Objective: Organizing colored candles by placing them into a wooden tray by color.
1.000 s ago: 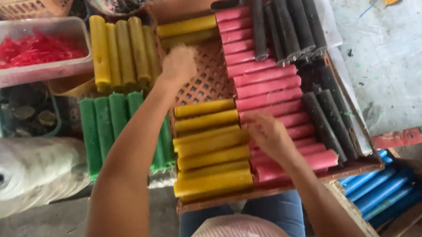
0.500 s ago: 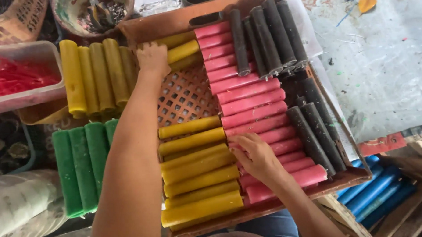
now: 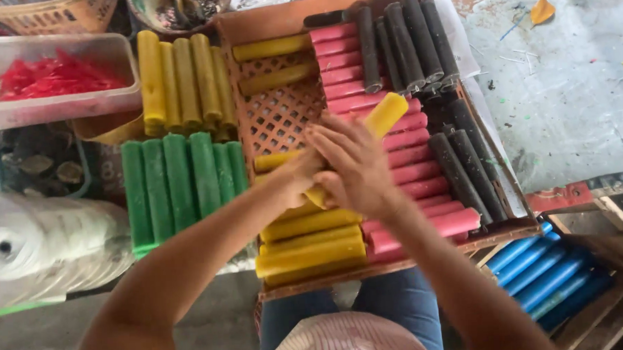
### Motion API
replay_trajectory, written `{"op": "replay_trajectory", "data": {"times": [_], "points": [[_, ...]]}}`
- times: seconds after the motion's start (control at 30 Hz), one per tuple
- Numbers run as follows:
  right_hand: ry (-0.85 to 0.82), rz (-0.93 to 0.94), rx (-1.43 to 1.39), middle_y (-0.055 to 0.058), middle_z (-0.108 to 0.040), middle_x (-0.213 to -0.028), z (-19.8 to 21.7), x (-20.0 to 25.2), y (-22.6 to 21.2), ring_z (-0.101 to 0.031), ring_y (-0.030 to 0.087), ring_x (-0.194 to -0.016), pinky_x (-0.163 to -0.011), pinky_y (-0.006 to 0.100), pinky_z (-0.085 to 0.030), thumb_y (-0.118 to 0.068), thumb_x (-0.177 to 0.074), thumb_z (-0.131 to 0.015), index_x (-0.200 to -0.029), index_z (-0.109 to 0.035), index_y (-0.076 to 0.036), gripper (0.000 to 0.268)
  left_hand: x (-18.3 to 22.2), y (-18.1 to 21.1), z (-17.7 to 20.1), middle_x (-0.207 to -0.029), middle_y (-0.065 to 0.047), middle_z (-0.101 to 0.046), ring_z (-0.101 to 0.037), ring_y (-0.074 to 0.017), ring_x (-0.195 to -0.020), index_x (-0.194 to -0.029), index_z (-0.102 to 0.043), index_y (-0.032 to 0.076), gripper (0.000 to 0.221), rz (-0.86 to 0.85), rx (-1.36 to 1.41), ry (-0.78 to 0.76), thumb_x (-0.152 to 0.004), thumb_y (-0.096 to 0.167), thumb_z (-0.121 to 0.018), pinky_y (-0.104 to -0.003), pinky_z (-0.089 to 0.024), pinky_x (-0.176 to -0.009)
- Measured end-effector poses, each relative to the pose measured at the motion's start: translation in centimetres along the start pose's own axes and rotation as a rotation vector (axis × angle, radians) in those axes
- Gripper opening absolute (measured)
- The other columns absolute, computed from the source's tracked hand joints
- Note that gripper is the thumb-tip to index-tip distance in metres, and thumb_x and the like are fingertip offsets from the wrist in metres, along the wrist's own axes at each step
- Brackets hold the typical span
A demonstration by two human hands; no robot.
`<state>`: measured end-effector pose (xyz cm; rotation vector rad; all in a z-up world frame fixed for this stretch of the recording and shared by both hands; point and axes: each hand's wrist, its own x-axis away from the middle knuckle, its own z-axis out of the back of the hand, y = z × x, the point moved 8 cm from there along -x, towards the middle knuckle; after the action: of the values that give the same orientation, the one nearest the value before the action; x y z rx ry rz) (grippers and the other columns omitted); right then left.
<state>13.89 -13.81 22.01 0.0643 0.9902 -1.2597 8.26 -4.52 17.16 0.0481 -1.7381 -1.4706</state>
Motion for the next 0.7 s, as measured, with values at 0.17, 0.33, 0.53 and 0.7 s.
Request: {"op": "replay_trajectory", "data": {"times": [0.17,0.33,0.53,0.7], "points": [[0.118,-0.042,0.141,0.016,-0.064,-0.128,6.0,0.6,8.3,-0.049,0.038,-0.132,-0.121,0.048,-0.026,-0.042,-0.107,-0.052,-0.130,-0.075,-0.013,0.044,-2.0,-2.6,1.3,-0.076,-0.022,-0.072,-0.073,-0.0301,-0.055,-0.093,-0.072,0.010,0.055,-0.295,-0.294,-0.110,-0.095,0.062,-0.052,-0.033,-0.057,-0.034],[0.195,-0.257,0.240,0.028,-0.071,-0.118,12.5,6.4,9.4,-0.065,0.045,-0.114,-0.098,0.052,-0.049,-0.035,-0.122,-0.044,-0.133,-0.071,0.005,0.050,4.0,-1.1,4.1,-0.131,-0.014,-0.063,-0.065,-0.0332,-0.118,-0.141,-0.053,0.016,0.048,-0.350,-0.879,-0.032,-0.104,0.046,-0.046,-0.048,-0.054,-0.095],[0.125,-0.491,0.072,0.023,-0.072,-0.119,11.3,9.0,7.6,-0.067,0.041,-0.117,-0.098,0.048,-0.051,-0.042,-0.120,-0.042,-0.128,-0.073,0.001,0.054,-1.4,-8.3,5.1,-0.138,-0.010,-0.062,-0.059,-0.0311,-0.129,-0.143,-0.055,0.017,0.051,-0.206,-1.101,0.007,-0.101,0.046,-0.057,-0.048,-0.051,-0.102],[0.123,-0.493,0.016,0.025,-0.072,-0.118,10.6,9.6,7.4,-0.067,0.043,-0.116,-0.097,0.050,-0.051,-0.032,-0.119,-0.045,-0.126,-0.073,0.004,0.046,0.1,-8.2,5.0,-0.148,-0.014,-0.054,-0.053,-0.0341,-0.136,-0.151,-0.051,0.020,0.054,-0.070,-1.233,-0.045,-0.105,0.048,-0.048,-0.049,-0.047,-0.109]]}}
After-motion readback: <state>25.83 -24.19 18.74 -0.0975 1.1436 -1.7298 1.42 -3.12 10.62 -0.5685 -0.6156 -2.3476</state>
